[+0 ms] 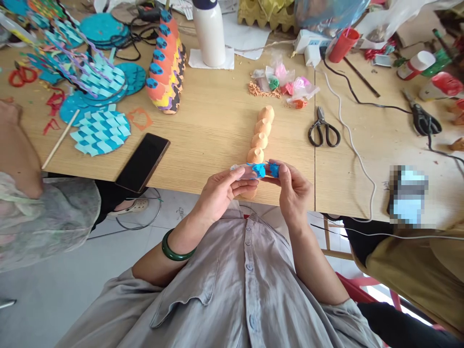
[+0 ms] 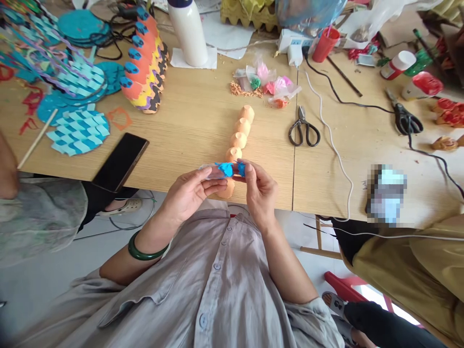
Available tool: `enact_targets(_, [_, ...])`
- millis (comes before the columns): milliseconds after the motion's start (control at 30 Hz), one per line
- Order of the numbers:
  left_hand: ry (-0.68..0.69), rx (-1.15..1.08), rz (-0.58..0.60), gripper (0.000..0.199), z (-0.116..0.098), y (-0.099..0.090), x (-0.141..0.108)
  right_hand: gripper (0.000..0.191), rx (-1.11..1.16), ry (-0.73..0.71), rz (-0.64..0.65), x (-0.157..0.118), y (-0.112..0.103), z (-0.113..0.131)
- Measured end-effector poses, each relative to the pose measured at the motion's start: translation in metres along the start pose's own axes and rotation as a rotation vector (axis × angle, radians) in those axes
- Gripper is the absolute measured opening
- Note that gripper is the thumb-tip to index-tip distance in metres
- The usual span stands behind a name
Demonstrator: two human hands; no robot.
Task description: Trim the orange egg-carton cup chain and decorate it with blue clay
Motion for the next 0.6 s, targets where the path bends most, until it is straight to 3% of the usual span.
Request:
enact_targets(167, [0.096, 0.009, -0.092, 0.024, -0.013, -0.017, -0.004, 0.036, -0.095, -0.029, -0.186, 0.006, -0.04, -0.009])
enact_targets(267, [0.091, -0.013, -0.127, 0.024, -0.013, -0.028, -0.008, 0.038, -0.236, -0.021, -0.208, 0.006, -0.051, -0.024])
enact_targets(467, [0.06, -0.066, -0.089, 0.022, -0.003, -0.027, -0.015, 0.032, -0.702, -0.275, -0.046, 0.015, -0.03, -0.022])
enact_targets(600, [0.046, -0.053, -0.078, 0.026, 0.0, -0.025, -0.015, 0.031, -0.822, -0.339, -0.052, 0.02, -0.024, -0.021])
Point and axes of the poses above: each hand's wrist, its own x-axis towards the middle knuckle, its own y-axis out of the palm, z = x × y, the point moved 6 cm from there along x, towards the middle knuckle, and after that the axes turned 10 degrees about z, right-handed, at the moved point
